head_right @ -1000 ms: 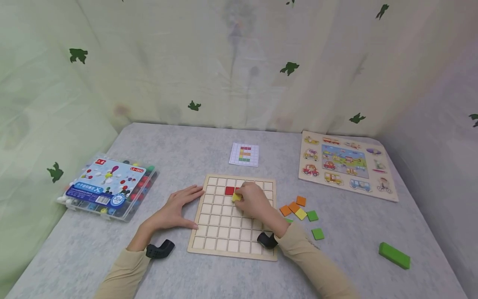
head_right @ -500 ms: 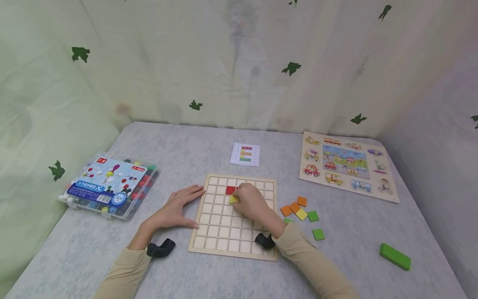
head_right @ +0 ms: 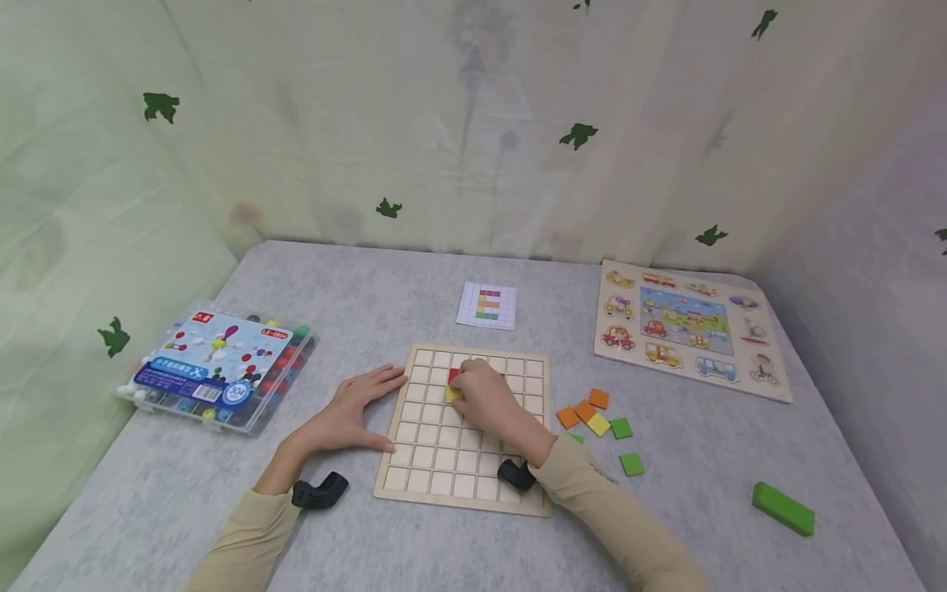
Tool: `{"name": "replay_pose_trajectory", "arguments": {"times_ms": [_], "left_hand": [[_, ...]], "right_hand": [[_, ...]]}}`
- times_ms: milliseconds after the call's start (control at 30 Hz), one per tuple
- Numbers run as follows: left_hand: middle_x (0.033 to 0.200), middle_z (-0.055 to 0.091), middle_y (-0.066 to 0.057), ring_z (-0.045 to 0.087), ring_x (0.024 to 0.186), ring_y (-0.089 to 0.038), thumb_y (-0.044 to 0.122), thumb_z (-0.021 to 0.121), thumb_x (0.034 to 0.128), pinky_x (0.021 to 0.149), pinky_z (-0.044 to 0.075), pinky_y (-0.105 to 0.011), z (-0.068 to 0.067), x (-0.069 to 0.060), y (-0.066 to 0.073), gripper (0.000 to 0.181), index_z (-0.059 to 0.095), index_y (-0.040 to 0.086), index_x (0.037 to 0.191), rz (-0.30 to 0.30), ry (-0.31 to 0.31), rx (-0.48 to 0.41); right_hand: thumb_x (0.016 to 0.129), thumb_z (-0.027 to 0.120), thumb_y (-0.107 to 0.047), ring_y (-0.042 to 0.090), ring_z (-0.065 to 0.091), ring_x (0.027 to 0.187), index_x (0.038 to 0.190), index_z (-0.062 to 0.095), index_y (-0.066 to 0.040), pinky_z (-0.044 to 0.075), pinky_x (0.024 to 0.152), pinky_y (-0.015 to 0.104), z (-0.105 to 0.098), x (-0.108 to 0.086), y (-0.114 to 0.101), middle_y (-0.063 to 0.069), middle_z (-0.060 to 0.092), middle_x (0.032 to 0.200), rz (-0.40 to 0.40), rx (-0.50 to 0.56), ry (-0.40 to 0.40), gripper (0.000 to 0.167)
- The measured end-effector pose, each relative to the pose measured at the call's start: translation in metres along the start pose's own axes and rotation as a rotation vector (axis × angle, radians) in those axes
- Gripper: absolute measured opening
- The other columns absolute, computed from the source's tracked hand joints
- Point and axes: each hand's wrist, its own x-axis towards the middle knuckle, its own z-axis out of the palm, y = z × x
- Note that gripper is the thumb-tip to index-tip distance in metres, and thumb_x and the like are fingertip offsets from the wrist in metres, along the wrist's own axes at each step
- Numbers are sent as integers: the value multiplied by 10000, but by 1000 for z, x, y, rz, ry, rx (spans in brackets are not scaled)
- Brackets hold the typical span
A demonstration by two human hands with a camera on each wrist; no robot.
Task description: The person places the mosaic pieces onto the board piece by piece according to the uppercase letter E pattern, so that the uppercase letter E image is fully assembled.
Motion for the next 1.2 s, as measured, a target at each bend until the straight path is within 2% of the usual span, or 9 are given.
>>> {"name": "replay_pose_trajectory", "arguments": {"times_ms": [233,333,500,600,900,1033,1200], "left_hand": [[1512,365,-92,246,1438,-309,450,834,621,1059,199,-544,0,0,1,991,391,106,1437,4,-2,4],[1511,366,-92,247,1437,-310,442,838,617,1058,196,-543,-1,0,1,991,393,105,1435,2,0,-1],[1506,374,-94,254,1433,-314,448,838,615,1054,195,-544,-1,-1,1,991,397,101,1433,5,4,3],[1506,375,-94,255,1433,-314,450,839,612,1051,194,-544,-2,-1,1,995,398,101,1432,6,7,0],[1509,368,-92,250,1435,-311,462,836,611,1051,190,-538,-1,-1,-2,1002,392,106,1436,18,10,-14],[1507,372,-92,253,1433,-314,470,833,612,1051,192,-545,0,0,-3,1003,391,111,1437,19,9,-6],[1508,369,-94,254,1432,-313,471,831,615,1051,191,-548,1,1,-4,1001,390,111,1438,23,6,-3]], "right_hand": [[780,717,-77,115,536,766,938,753,-41,467,677,228,-4,-5,1,47,666,847,21,22,-3,166],[774,715,-63,136,568,793,925,754,-50,493,702,252,-7,-11,6,45,675,861,31,43,25,157],[781,713,-67,166,614,858,924,753,-59,519,756,298,-14,-24,17,41,696,903,91,56,75,149],[780,710,-56,183,624,852,920,751,-46,520,747,310,-18,-32,25,53,709,901,98,57,102,146],[811,697,-72,234,623,909,980,734,-22,514,780,379,-29,-58,44,96,700,958,194,110,82,180],[809,704,-78,210,612,876,993,728,-17,506,713,329,-34,-69,54,106,694,972,228,94,90,196],[814,703,-85,117,505,705,988,722,-10,391,586,217,-39,-82,67,114,696,966,263,92,99,191]]}}
